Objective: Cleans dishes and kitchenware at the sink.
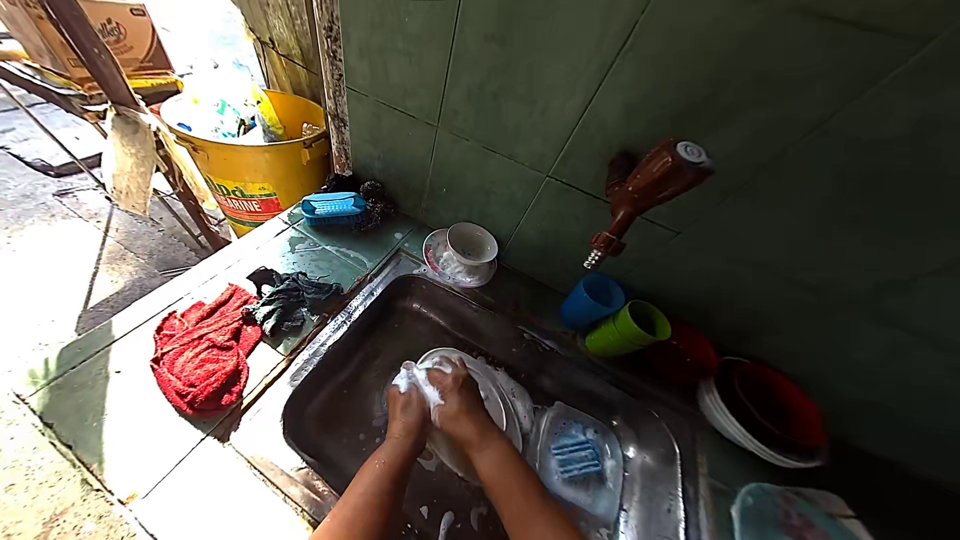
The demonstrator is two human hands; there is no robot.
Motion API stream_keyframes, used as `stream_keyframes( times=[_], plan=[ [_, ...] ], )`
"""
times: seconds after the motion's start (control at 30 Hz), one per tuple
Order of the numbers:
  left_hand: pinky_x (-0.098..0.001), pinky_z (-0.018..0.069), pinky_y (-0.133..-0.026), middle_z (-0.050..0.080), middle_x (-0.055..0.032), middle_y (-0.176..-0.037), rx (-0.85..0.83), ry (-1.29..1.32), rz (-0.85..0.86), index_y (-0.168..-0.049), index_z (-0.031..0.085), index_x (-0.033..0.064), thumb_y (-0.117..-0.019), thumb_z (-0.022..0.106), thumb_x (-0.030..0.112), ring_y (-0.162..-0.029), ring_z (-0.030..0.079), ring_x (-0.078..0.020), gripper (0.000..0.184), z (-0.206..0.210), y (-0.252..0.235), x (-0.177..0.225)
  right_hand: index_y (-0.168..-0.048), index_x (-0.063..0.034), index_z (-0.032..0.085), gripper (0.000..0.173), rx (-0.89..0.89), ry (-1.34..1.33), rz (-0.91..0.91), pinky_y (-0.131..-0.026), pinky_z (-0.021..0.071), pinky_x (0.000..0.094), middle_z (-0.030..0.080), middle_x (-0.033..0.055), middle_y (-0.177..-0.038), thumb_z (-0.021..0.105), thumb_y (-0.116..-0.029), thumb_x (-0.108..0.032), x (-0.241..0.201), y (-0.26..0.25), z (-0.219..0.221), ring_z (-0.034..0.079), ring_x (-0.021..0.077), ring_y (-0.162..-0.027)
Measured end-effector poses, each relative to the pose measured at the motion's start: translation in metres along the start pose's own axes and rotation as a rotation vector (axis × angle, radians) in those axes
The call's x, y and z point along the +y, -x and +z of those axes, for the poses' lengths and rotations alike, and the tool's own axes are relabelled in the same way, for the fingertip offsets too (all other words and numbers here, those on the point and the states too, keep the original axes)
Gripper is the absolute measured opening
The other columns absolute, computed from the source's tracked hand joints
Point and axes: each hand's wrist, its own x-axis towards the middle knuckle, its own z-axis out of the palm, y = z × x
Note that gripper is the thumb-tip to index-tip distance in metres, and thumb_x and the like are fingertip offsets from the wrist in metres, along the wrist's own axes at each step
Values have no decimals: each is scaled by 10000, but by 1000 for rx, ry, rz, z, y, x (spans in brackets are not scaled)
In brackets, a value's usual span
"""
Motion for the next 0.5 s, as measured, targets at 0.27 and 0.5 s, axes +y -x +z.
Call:
stream_keyframes(
  times=[0.27, 0.5],
  plan=[
    [-344, 536, -767, 629, -148, -932, 76, 75, -79, -1073, 634, -50, -1101, 449, 156, -845, 626, -182, 278, -5, -7, 21, -918, -43, 806, 197, 494, 128, -122, -938, 560, 394, 748, 133, -996, 626, -852, -86, 42, 110, -14, 694, 291, -1012],
    [-312, 593, -834, 688, -120, -1097, -373, 157, -146, -1301, 563, -7, -1108, 431, 193, -965, 692, -145, 307, -5, 16, 25, -1204, 82, 682, 359, 629, -74, 432, -942, 570, 415, 706, 221, -1150, 721, -894, -96, 70, 119, -109, 700, 272, -1052]
  ],
)
